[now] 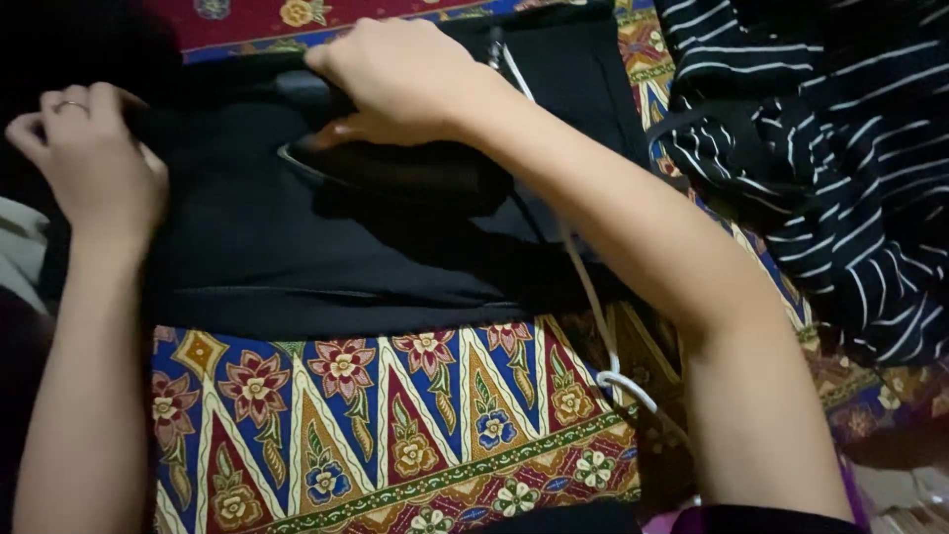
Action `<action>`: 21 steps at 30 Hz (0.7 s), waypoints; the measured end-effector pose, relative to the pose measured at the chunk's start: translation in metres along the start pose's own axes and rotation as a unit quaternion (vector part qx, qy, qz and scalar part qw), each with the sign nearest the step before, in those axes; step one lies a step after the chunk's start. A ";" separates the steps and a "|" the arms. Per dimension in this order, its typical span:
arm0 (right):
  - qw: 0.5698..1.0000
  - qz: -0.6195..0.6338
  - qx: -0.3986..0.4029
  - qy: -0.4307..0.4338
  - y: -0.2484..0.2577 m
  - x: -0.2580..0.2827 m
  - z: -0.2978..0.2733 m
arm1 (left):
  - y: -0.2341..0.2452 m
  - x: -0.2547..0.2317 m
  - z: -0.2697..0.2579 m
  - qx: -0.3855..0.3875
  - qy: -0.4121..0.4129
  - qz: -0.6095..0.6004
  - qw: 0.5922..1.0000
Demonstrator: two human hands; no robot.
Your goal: Ironing a black garment on a flat surface using a steam iron
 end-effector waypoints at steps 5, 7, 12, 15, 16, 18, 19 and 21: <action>0.990 0.063 0.123 -0.041 0.015 0.005 -0.037 | 0.013 -0.005 0.004 -0.006 -0.003 -0.034 0.999; 0.982 0.074 0.164 -0.062 0.026 0.007 -0.065 | 0.016 -0.006 0.006 -0.004 0.002 -0.047 0.999; 0.958 0.065 0.249 -0.131 0.031 0.003 -0.125 | 0.018 -0.009 0.009 0.004 0.015 -0.061 0.998; 0.948 0.059 0.265 -0.167 0.032 0.002 -0.137 | 0.022 -0.012 0.011 0.006 0.023 -0.051 0.998; 0.950 0.058 0.261 -0.161 0.032 0.003 -0.135 | 0.022 -0.012 0.011 0.008 0.022 -0.065 0.998; 0.953 0.056 0.256 -0.154 0.031 0.007 -0.124 | 0.023 -0.014 0.012 0.010 0.023 -0.079 0.997; 0.958 0.058 0.242 -0.144 0.032 0.010 -0.114 | 0.024 -0.014 0.012 0.011 0.022 -0.088 0.996; 0.964 0.056 0.226 -0.132 0.030 0.018 -0.090 | 0.026 -0.015 0.013 0.010 0.023 -0.096 0.995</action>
Point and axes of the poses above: each hand's wrist, its own z-axis towards the middle knuckle, its own y-axis out of the back of the hand, x = y × z, the point moved 2 cm from there along z, towards the middle knuckle, and after that the axes turned 14 degrees about x, right-handed, at the moved point
